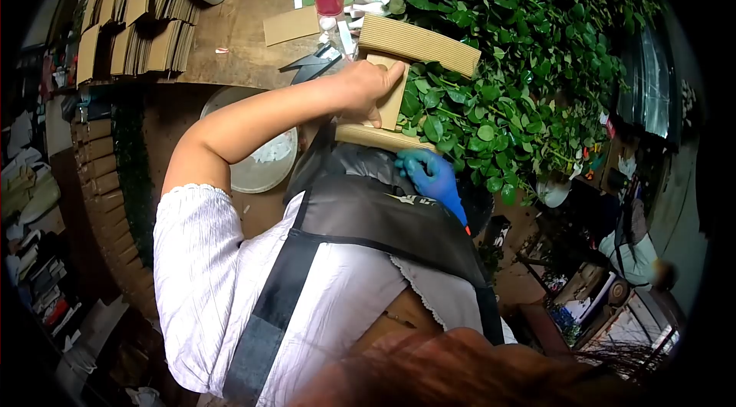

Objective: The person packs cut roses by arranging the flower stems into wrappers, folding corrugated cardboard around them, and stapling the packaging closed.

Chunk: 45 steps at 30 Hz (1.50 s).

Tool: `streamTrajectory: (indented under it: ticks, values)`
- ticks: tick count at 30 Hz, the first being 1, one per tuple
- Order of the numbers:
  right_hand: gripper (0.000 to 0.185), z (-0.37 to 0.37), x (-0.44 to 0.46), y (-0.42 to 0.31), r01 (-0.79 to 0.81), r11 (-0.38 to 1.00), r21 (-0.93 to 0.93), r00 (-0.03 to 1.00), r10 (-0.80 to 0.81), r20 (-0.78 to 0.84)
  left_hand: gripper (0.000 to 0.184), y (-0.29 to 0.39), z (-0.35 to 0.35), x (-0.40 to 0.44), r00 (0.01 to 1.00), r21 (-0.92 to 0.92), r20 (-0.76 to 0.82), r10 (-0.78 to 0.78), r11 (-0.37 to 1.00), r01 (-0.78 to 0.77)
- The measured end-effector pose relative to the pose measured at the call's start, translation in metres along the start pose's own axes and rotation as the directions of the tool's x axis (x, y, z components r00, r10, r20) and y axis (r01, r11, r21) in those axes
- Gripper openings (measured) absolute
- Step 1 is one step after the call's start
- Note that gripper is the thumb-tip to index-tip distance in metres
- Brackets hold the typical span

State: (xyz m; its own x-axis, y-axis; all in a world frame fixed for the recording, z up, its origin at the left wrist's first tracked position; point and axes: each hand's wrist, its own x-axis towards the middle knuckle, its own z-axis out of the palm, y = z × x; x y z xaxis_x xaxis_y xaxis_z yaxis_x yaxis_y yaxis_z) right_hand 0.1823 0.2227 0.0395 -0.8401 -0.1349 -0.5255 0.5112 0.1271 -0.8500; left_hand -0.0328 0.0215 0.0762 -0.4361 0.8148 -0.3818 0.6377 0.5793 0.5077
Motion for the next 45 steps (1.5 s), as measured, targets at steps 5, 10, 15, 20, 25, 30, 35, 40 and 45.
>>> streamTrajectory:
  ticks: [5,10,15,20,25,30,35,40,45]
  values:
    - [0.028,-0.036,0.001,0.035,-0.196,0.674,-0.712,0.98,0.105,-0.171,0.09,-0.003,-0.002,0.0,1.0,-0.005,-0.02,0.019,1.0,-0.019]
    - [0.034,-0.025,-0.004,0.04,0.279,0.918,-0.283,0.937,-0.324,-0.13,0.089,-0.007,-0.001,0.001,0.999,-0.027,-0.025,0.031,0.999,-0.032]
    - [0.059,0.0,-0.015,-0.075,0.529,0.84,-0.121,0.816,-0.543,-0.2,0.072,-0.006,0.005,0.0,0.993,0.021,-0.097,0.071,0.997,-0.069]
    - [0.056,0.016,0.041,-0.118,0.313,0.223,-0.923,0.682,-0.729,0.055,0.051,-0.016,0.021,0.013,0.991,0.029,-0.118,0.066,0.998,-0.063]
    - [0.022,-0.006,0.085,-0.108,0.325,0.384,-0.864,0.754,-0.657,-0.009,0.033,-0.033,0.004,0.017,0.976,-0.178,-0.184,0.116,0.973,-0.149]
    - [0.019,-0.011,0.114,-0.079,0.248,0.534,-0.808,0.805,-0.578,-0.136,0.048,-0.016,0.013,-0.028,0.567,0.359,-0.66,0.493,0.87,-0.338]
    - [0.023,-0.013,0.108,-0.094,0.167,0.616,-0.77,0.893,-0.426,-0.147,0.055,-0.005,0.081,-0.071,0.788,0.426,-0.444,0.427,0.874,-0.234]
    - [0.035,-0.019,0.105,-0.142,0.341,0.43,-0.836,0.713,-0.698,-0.068,0.053,-0.008,0.083,-0.055,0.752,0.481,-0.489,0.442,0.856,-0.189]
    - [0.044,-0.042,0.142,-0.155,0.213,0.241,-0.947,0.828,-0.558,0.044,0.051,-0.005,0.082,-0.058,0.753,0.494,-0.493,0.436,0.853,-0.17]
